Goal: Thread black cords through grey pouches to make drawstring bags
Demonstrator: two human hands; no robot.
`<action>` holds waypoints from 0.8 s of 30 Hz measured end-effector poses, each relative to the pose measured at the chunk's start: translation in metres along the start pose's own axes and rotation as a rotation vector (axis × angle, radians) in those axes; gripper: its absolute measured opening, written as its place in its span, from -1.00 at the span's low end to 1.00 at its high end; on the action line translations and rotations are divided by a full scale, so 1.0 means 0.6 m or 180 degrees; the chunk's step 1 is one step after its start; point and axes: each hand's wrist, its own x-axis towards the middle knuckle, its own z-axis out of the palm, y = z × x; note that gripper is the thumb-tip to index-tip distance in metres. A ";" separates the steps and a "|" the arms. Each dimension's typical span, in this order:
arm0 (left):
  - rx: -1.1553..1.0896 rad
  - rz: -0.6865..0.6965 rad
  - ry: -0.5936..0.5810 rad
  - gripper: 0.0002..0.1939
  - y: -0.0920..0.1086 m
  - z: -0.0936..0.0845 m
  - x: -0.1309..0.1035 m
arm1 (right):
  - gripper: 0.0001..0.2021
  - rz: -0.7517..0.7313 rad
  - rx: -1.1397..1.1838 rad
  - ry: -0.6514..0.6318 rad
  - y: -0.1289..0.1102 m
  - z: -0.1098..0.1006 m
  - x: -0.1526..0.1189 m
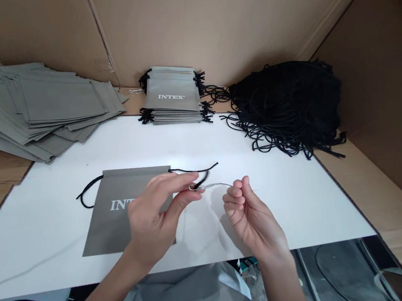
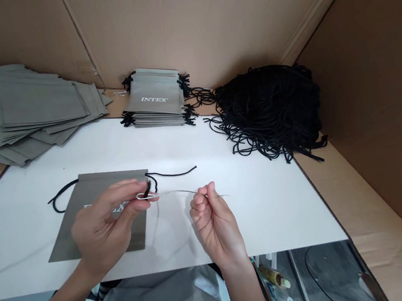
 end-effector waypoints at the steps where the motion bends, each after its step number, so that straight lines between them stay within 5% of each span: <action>1: -0.0076 -0.0077 -0.0085 -0.76 -0.001 -0.004 0.002 | -0.75 -0.0174 -0.0170 0.0013 -0.001 -0.002 0.001; 7: -0.0262 -0.0373 -0.0981 -0.86 0.003 -0.034 0.019 | -0.75 -0.1227 -0.1228 -0.0086 -0.012 -0.012 -0.005; 15: -0.0660 -0.0364 -0.1072 -0.80 0.009 -0.049 0.017 | -0.76 -0.1849 -0.2210 -0.0267 -0.033 -0.025 -0.003; 21: -0.0599 -0.0138 -0.2459 -0.79 0.015 -0.068 0.019 | -0.74 -0.1599 -0.3103 -0.0341 -0.047 -0.029 0.025; 24: -0.0166 -0.0280 -0.2730 -0.75 0.001 -0.071 0.047 | -0.72 -0.1387 -0.3265 -0.0463 -0.052 -0.025 0.035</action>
